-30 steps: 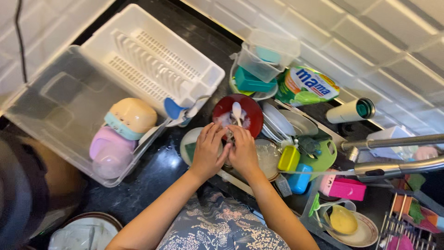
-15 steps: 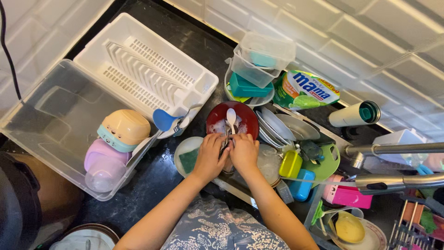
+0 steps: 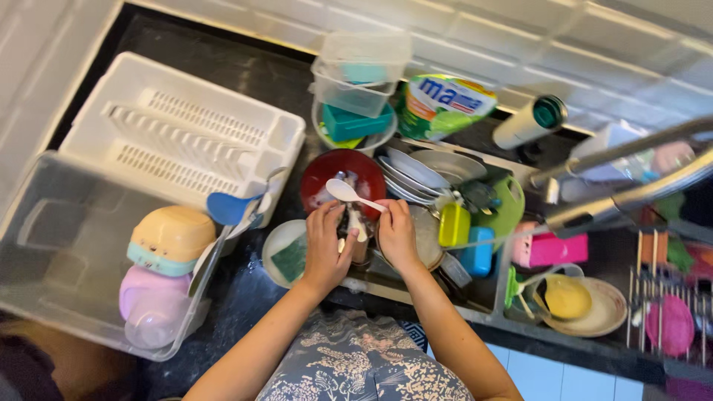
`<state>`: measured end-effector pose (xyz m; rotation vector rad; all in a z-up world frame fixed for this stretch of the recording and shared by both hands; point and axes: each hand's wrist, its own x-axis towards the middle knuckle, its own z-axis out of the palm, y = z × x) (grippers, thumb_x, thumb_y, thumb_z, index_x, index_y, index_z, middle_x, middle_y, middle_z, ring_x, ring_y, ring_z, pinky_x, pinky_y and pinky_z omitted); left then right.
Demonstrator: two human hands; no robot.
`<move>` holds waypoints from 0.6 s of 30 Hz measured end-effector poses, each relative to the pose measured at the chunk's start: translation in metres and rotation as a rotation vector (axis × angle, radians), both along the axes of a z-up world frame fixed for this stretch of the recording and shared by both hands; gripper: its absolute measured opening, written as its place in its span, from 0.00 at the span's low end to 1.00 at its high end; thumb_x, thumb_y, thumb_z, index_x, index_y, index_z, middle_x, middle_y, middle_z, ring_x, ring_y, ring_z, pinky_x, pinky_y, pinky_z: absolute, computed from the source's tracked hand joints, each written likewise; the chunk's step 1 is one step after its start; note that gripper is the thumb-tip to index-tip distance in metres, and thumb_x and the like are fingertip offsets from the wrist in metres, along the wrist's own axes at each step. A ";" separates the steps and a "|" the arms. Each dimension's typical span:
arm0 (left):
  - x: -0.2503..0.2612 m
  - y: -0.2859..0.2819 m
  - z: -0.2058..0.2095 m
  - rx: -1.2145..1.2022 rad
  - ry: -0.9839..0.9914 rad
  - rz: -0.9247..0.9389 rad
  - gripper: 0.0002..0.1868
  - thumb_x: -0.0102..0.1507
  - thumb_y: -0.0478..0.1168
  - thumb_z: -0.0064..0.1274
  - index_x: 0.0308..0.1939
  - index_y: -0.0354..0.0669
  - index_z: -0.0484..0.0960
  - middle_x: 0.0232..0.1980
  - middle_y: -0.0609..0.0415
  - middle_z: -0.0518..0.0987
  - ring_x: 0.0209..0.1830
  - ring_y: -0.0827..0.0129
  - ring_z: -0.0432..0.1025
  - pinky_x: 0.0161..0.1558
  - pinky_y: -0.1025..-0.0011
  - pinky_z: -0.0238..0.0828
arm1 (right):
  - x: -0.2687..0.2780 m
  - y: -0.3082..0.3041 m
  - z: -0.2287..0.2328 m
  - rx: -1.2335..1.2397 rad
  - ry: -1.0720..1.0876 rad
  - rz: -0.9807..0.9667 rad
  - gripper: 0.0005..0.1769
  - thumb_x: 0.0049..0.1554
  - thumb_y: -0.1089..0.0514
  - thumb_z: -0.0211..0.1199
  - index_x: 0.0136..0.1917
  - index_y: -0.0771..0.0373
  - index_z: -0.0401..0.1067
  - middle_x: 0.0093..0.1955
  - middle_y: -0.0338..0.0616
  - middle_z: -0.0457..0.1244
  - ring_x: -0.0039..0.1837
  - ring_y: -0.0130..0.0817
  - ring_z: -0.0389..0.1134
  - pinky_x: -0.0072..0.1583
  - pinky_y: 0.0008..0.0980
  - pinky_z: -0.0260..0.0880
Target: The person washes dishes by hand at a kitchen sink, scrubbing a plastic cup, a plate, and a spoon with a sponge under running water, rinsing each item, and placing the cleaned items into a white dish drying rack beside the sink.
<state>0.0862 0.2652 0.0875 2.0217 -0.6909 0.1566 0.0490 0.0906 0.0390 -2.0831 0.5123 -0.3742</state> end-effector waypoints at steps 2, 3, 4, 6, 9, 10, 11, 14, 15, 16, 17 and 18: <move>-0.005 -0.011 0.003 0.010 -0.007 -0.021 0.25 0.66 0.42 0.54 0.63 0.31 0.69 0.66 0.36 0.67 0.65 0.40 0.61 0.67 0.48 0.55 | -0.011 -0.017 -0.007 -0.050 -0.003 -0.057 0.09 0.64 0.59 0.55 0.50 0.64 0.74 0.48 0.53 0.64 0.53 0.49 0.67 0.55 0.40 0.67; -0.008 -0.016 0.005 0.016 -0.008 -0.025 0.25 0.66 0.42 0.54 0.63 0.31 0.69 0.66 0.36 0.67 0.65 0.39 0.60 0.67 0.48 0.55 | -0.017 -0.027 -0.011 -0.075 -0.001 -0.080 0.09 0.65 0.57 0.57 0.50 0.64 0.73 0.47 0.54 0.64 0.53 0.49 0.67 0.55 0.40 0.66; -0.011 -0.023 0.007 0.019 0.002 -0.047 0.25 0.66 0.42 0.54 0.63 0.32 0.69 0.66 0.36 0.67 0.64 0.40 0.60 0.67 0.48 0.55 | -0.025 -0.041 -0.014 -0.073 -0.032 -0.083 0.09 0.65 0.56 0.57 0.50 0.64 0.73 0.47 0.53 0.65 0.52 0.47 0.67 0.54 0.39 0.67; -0.018 -0.037 0.009 0.026 0.022 -0.087 0.24 0.66 0.42 0.54 0.62 0.33 0.70 0.66 0.37 0.67 0.64 0.40 0.60 0.66 0.49 0.55 | -0.041 -0.072 -0.023 -0.069 -0.094 -0.084 0.10 0.65 0.55 0.59 0.50 0.64 0.73 0.46 0.50 0.67 0.51 0.44 0.69 0.54 0.38 0.67; -0.033 -0.062 0.010 0.020 0.002 -0.153 0.23 0.66 0.42 0.54 0.61 0.34 0.70 0.65 0.38 0.68 0.64 0.42 0.62 0.66 0.51 0.57 | -0.067 -0.125 -0.038 0.010 -0.007 -0.174 0.11 0.64 0.53 0.59 0.51 0.63 0.73 0.42 0.46 0.69 0.45 0.35 0.71 0.49 0.34 0.69; -0.039 -0.071 0.010 0.025 0.029 -0.188 0.22 0.66 0.42 0.54 0.60 0.34 0.71 0.64 0.38 0.68 0.64 0.42 0.62 0.66 0.51 0.57 | -0.076 -0.141 -0.044 0.057 0.042 -0.203 0.11 0.64 0.53 0.59 0.50 0.63 0.73 0.40 0.45 0.69 0.43 0.33 0.70 0.47 0.33 0.69; -0.044 -0.082 0.009 0.027 0.057 -0.216 0.21 0.66 0.42 0.54 0.60 0.34 0.72 0.64 0.38 0.69 0.64 0.43 0.62 0.66 0.52 0.58 | -0.083 -0.158 -0.050 0.101 0.091 -0.227 0.11 0.64 0.53 0.59 0.50 0.62 0.73 0.39 0.44 0.69 0.42 0.32 0.70 0.46 0.32 0.68; -0.062 -0.115 0.003 0.009 0.105 -0.281 0.20 0.66 0.42 0.54 0.58 0.34 0.72 0.62 0.38 0.70 0.64 0.44 0.63 0.66 0.54 0.59 | -0.100 -0.196 -0.067 0.124 0.052 -0.207 0.10 0.64 0.54 0.60 0.50 0.63 0.73 0.39 0.42 0.67 0.41 0.29 0.66 0.44 0.32 0.67; -0.070 -0.126 -0.002 0.000 0.119 -0.298 0.20 0.66 0.42 0.53 0.58 0.34 0.73 0.62 0.38 0.70 0.63 0.45 0.63 0.66 0.55 0.59 | -0.108 -0.205 -0.072 0.115 0.012 -0.184 0.09 0.65 0.55 0.60 0.50 0.63 0.73 0.39 0.42 0.66 0.42 0.29 0.64 0.44 0.32 0.66; -0.078 -0.137 -0.008 -0.012 0.146 -0.309 0.19 0.67 0.42 0.54 0.58 0.34 0.72 0.61 0.39 0.71 0.63 0.46 0.64 0.65 0.56 0.60 | -0.115 -0.215 -0.075 0.100 0.063 -0.158 0.09 0.65 0.54 0.59 0.51 0.63 0.73 0.38 0.42 0.66 0.41 0.29 0.65 0.43 0.32 0.66; -0.085 -0.149 -0.017 -0.028 0.169 -0.314 0.19 0.67 0.42 0.54 0.58 0.34 0.72 0.60 0.40 0.73 0.62 0.46 0.65 0.65 0.56 0.61 | -0.117 -0.223 -0.078 0.081 0.112 -0.127 0.09 0.65 0.54 0.57 0.51 0.62 0.73 0.36 0.41 0.66 0.39 0.29 0.65 0.43 0.32 0.66; -0.091 -0.161 -0.026 -0.044 0.192 -0.319 0.19 0.68 0.43 0.54 0.58 0.34 0.72 0.59 0.41 0.74 0.61 0.47 0.66 0.64 0.57 0.61 | -0.119 -0.229 -0.079 0.062 0.161 -0.095 0.10 0.65 0.54 0.56 0.51 0.61 0.72 0.35 0.41 0.65 0.38 0.30 0.66 0.42 0.32 0.67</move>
